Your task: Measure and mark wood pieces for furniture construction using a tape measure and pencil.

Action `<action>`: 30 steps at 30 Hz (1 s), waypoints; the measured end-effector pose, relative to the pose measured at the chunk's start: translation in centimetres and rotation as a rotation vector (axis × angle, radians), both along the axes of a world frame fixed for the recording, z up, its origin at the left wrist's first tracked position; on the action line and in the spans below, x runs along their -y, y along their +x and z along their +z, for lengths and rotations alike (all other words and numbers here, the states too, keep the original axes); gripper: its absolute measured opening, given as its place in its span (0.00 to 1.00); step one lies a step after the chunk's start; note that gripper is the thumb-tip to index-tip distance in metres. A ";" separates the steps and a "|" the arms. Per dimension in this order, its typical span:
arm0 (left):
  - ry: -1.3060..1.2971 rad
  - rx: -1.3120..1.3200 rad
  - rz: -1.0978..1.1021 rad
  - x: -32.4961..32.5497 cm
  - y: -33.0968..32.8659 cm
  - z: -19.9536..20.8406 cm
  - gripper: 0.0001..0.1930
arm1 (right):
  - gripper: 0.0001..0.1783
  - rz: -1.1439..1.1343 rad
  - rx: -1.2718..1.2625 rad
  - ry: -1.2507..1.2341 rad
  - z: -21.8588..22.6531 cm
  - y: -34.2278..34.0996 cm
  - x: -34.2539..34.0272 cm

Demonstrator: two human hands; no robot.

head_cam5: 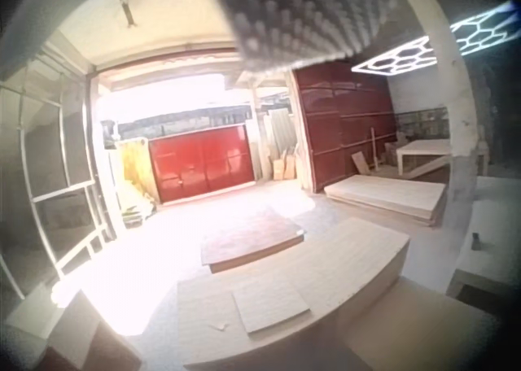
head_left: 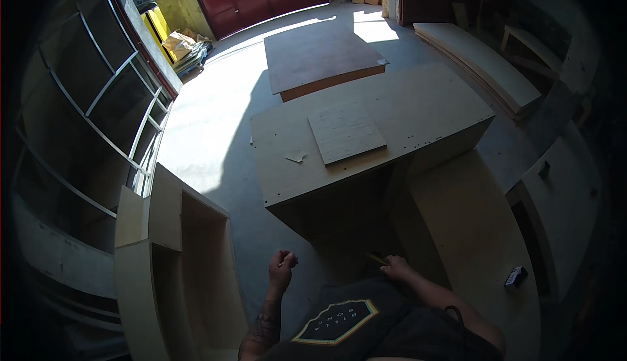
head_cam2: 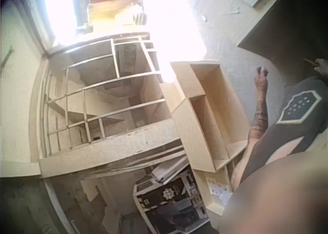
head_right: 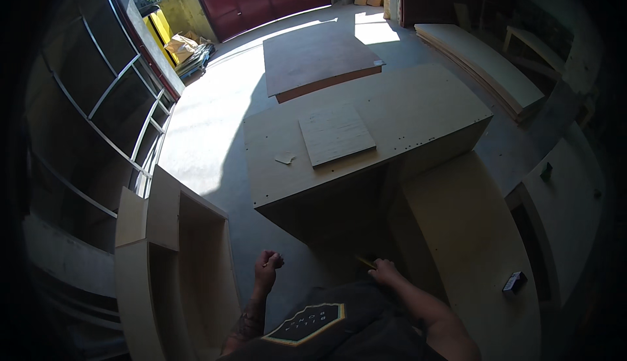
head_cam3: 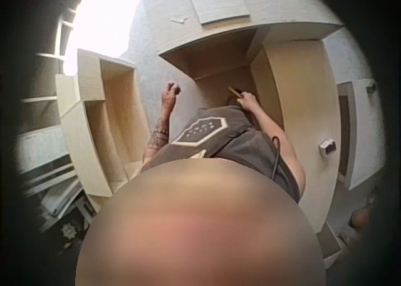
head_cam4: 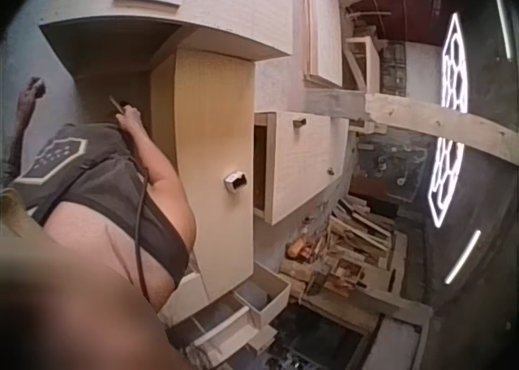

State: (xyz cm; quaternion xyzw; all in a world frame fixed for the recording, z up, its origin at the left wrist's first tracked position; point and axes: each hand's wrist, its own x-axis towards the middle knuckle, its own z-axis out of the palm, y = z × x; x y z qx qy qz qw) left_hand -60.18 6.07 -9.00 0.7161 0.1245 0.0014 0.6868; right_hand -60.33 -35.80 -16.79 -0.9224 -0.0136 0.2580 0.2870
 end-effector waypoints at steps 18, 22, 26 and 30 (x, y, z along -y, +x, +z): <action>0.139 0.110 -0.249 13.0 45.0 10.2 0.05 | 0.32 -0.624 -0.320 0.050 -7.7 9.2 18.0; 0.291 0.076 -0.261 12.5 50.9 9.7 0.06 | 0.32 -0.648 -0.437 -0.060 -9.4 8.0 19.0; 0.493 0.139 -0.366 12.4 56.9 8.0 0.08 | 0.31 -0.832 -0.345 0.015 -12.5 3.3 18.7; 0.542 0.253 -0.494 12.3 59.7 6.6 0.07 | 0.31 -0.977 -0.397 0.031 -11.3 1.3 15.7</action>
